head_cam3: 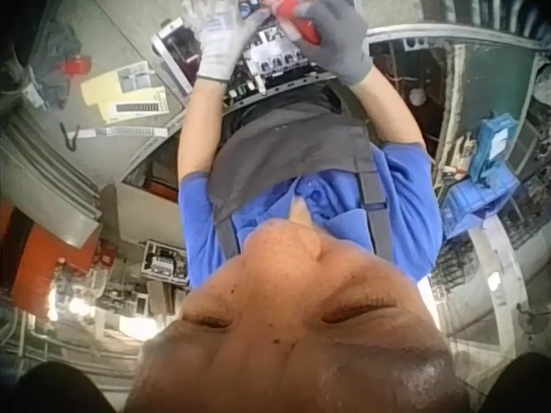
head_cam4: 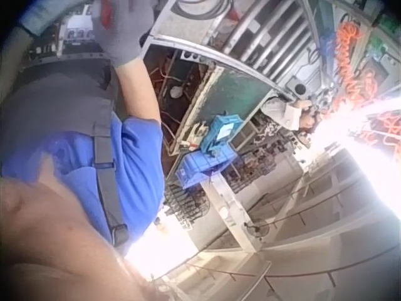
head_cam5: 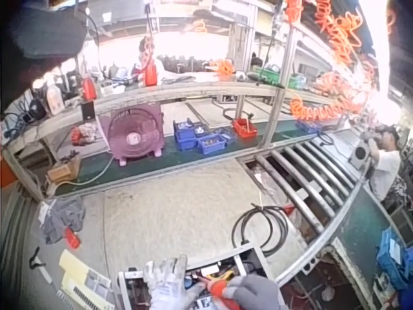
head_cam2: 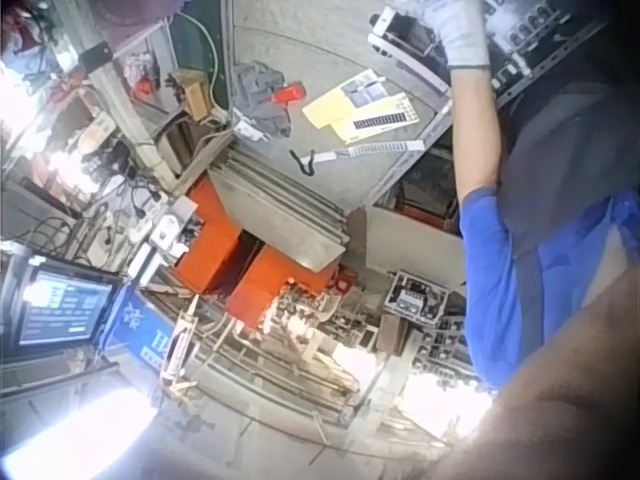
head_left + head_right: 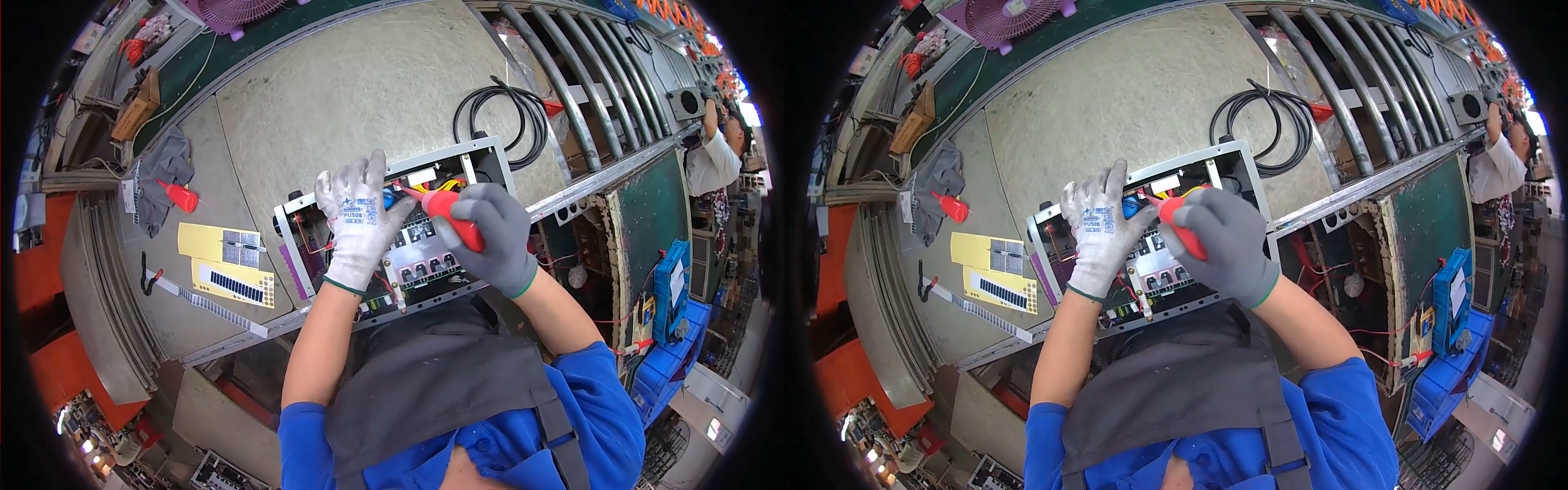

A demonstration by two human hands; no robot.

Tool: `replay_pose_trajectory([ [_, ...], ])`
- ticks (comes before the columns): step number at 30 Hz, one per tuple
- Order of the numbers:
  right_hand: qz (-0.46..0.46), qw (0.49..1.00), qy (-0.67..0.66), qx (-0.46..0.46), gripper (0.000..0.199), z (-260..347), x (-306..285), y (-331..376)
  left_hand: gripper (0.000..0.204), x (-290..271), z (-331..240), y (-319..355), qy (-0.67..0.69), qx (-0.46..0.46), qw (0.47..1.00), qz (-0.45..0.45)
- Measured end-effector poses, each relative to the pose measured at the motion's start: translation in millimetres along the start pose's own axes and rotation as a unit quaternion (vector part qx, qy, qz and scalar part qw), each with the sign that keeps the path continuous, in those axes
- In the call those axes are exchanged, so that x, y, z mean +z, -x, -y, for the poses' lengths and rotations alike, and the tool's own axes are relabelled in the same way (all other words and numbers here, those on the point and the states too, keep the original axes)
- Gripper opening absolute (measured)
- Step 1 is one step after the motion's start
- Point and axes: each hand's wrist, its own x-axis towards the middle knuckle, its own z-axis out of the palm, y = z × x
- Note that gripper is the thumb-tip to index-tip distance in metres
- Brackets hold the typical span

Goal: Assembling electronic components and housing for a power supply or inverter unit.

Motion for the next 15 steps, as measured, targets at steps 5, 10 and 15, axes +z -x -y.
replay_pose_trajectory([
  [5, -0.053, 0.995, -0.045, 0.074, 0.03, -10.9, -10.1, 7.4, 0.072, 3.1, -2.8, -4.5, -0.035, -0.026, 0.999, 0.027],
  [10, -0.114, 0.98, -0.08, 0.139, 0.024, -29.4, -28.5, 20.6, 0.061, 5.5, -4.6, -6.2, -0.045, -0.043, 0.998, 0.009],
  [15, -0.081, 0.989, -0.065, 0.107, 0.025, -28.4, -20.6, 20.8, 0.061, 4.6, -3.4, -5.4, -0.03, -0.041, 0.999, 0.014],
])
